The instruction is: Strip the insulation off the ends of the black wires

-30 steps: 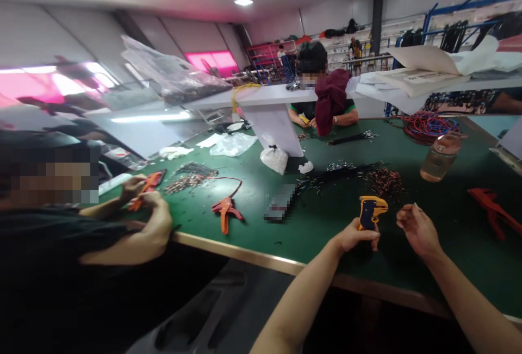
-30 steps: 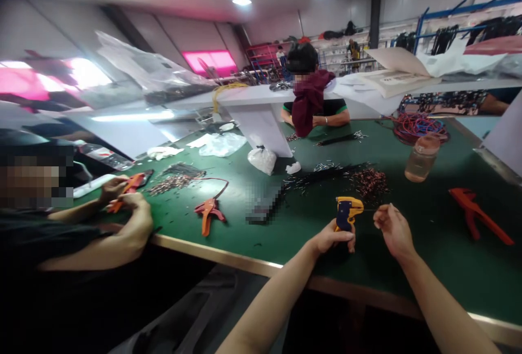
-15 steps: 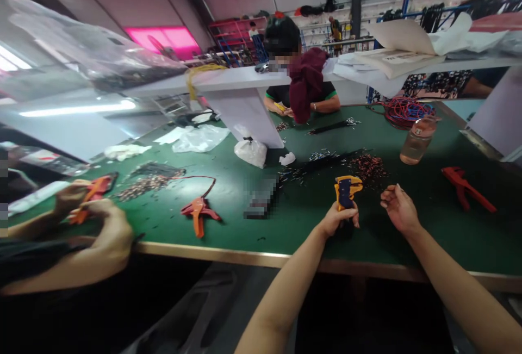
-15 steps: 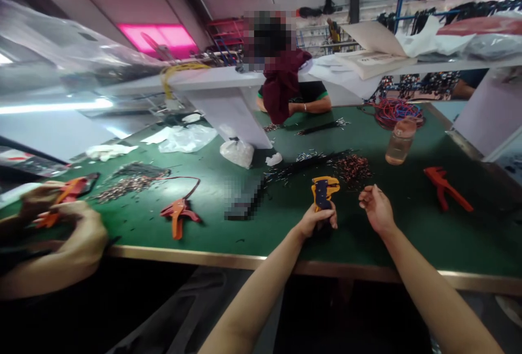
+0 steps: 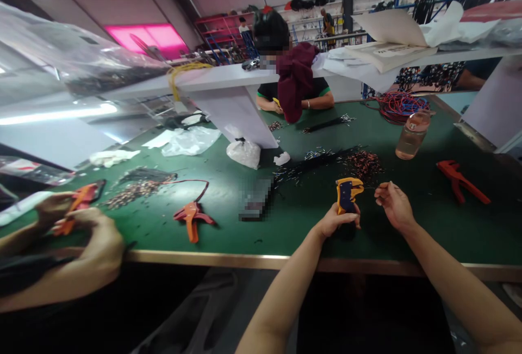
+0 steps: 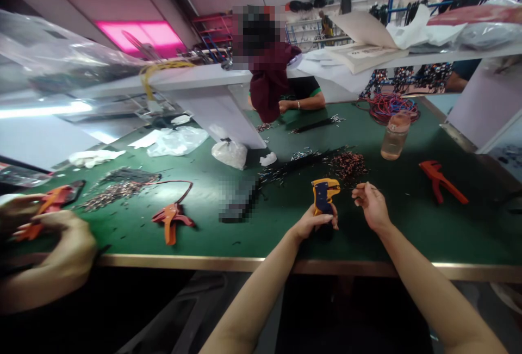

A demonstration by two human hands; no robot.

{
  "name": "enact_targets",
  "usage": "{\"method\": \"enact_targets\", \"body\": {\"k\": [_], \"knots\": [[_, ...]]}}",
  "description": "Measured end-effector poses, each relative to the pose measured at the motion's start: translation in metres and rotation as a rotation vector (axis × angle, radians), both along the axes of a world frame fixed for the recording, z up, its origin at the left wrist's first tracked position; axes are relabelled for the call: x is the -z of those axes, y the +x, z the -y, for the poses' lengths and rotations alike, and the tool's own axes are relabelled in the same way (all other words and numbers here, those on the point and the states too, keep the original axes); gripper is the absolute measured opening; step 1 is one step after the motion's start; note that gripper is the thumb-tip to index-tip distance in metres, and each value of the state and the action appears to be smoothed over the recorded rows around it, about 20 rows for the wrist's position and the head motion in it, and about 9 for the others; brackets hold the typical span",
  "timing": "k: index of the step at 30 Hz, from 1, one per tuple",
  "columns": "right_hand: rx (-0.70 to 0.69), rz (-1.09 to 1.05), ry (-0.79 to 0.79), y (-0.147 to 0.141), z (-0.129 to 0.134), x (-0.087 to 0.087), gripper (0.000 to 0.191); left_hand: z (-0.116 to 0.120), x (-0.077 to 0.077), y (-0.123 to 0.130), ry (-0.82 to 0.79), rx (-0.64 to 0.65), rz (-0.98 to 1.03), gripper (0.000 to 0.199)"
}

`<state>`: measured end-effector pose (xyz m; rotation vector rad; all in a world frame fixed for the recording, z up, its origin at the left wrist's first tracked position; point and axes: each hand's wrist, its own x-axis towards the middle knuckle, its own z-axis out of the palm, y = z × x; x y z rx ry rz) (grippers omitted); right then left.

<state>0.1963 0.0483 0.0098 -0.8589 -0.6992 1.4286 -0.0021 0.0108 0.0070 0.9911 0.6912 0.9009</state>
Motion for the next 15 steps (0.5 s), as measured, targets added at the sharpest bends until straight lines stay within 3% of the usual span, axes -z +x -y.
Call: {"method": "enact_targets", "body": {"k": [15], "knots": [[0.008,0.056,-0.029,-0.0024,0.0025,-0.0047,0.05,0.002,-0.0052,0.0011,0.037,0.015,-0.07,0.043]]}}
